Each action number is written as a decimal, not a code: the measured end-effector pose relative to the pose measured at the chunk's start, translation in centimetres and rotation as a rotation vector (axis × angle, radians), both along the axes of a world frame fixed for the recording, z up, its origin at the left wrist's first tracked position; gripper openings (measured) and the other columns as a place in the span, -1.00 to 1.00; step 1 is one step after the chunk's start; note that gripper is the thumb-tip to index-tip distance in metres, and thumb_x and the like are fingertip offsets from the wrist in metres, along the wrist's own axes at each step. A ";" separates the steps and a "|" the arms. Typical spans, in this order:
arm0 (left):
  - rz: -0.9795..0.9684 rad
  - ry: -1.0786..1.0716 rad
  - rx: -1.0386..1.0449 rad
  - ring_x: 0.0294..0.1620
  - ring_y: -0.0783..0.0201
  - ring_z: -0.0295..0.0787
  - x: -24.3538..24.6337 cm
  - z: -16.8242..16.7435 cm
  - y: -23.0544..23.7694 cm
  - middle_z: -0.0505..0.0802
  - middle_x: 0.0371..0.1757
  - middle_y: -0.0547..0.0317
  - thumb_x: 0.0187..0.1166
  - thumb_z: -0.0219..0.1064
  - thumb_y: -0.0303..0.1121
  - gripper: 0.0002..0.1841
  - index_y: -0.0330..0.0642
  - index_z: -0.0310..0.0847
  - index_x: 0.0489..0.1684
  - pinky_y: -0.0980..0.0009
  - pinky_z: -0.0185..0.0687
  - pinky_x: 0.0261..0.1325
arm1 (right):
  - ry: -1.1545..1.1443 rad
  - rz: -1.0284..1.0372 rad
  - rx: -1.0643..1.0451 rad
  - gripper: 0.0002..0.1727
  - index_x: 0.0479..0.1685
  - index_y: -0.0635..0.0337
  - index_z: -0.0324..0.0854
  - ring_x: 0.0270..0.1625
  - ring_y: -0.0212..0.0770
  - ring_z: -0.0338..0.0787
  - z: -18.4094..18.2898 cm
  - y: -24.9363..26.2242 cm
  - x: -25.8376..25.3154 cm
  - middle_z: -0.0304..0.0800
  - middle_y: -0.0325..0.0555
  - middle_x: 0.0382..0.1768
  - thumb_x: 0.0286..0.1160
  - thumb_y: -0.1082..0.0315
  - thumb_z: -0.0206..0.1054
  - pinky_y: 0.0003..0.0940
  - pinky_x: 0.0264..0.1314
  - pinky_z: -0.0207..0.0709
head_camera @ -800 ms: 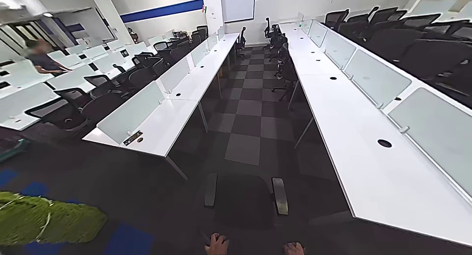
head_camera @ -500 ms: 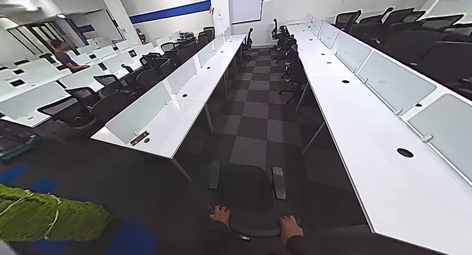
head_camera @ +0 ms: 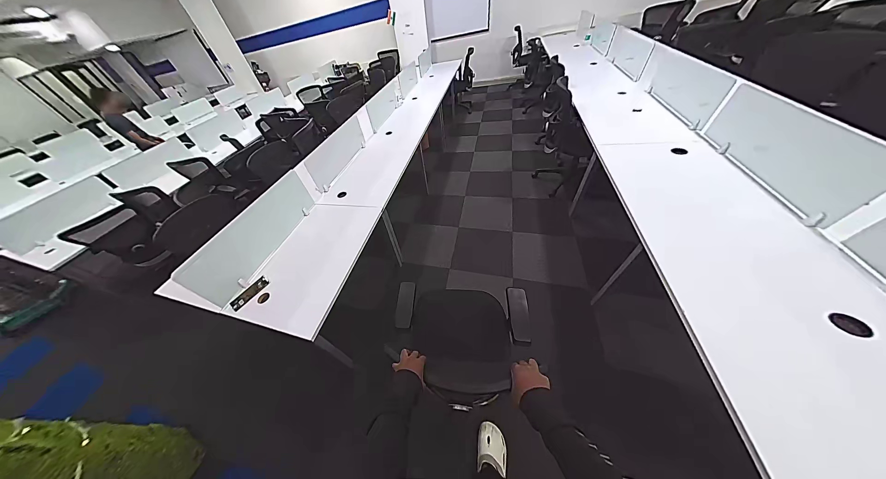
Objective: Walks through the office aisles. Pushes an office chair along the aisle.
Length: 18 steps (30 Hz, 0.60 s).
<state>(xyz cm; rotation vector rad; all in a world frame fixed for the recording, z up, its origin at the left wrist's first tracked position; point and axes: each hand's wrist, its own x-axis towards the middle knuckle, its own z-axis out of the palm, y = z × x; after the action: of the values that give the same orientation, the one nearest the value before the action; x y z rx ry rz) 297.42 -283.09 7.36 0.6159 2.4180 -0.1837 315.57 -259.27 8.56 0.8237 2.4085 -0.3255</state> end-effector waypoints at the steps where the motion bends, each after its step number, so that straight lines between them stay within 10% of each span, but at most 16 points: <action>1: 0.002 0.005 -0.001 0.88 -0.17 0.05 -1.4 -0.1 0.7 0.52 0.75 0.26 0.06 0.71 -0.31 -0.14 0.22 0.58 0.60 -0.54 0.39 0.46 | 0.000 0.001 -0.004 -0.17 0.41 0.19 0.66 0.79 0.24 0.31 0.0 0.9 -1.5 0.59 0.05 0.58 -0.04 0.07 0.69 0.34 0.28 0.68; 18: -0.067 0.036 0.021 0.88 -0.13 0.08 -28.2 0.0 16.5 0.54 0.73 0.33 0.09 0.69 -0.32 -0.17 0.24 0.59 0.59 -0.52 0.43 0.43 | -0.003 -0.091 0.013 -0.09 0.44 0.22 0.63 0.79 0.30 0.28 -0.3 15.1 -27.0 0.53 0.11 0.61 -0.12 0.06 0.74 0.37 0.28 0.67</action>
<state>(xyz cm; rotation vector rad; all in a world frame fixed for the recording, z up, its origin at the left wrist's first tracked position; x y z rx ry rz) 269.20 -266.55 7.40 0.7099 2.4381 -0.1991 288.60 -244.19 8.30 0.9411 2.3771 -0.3433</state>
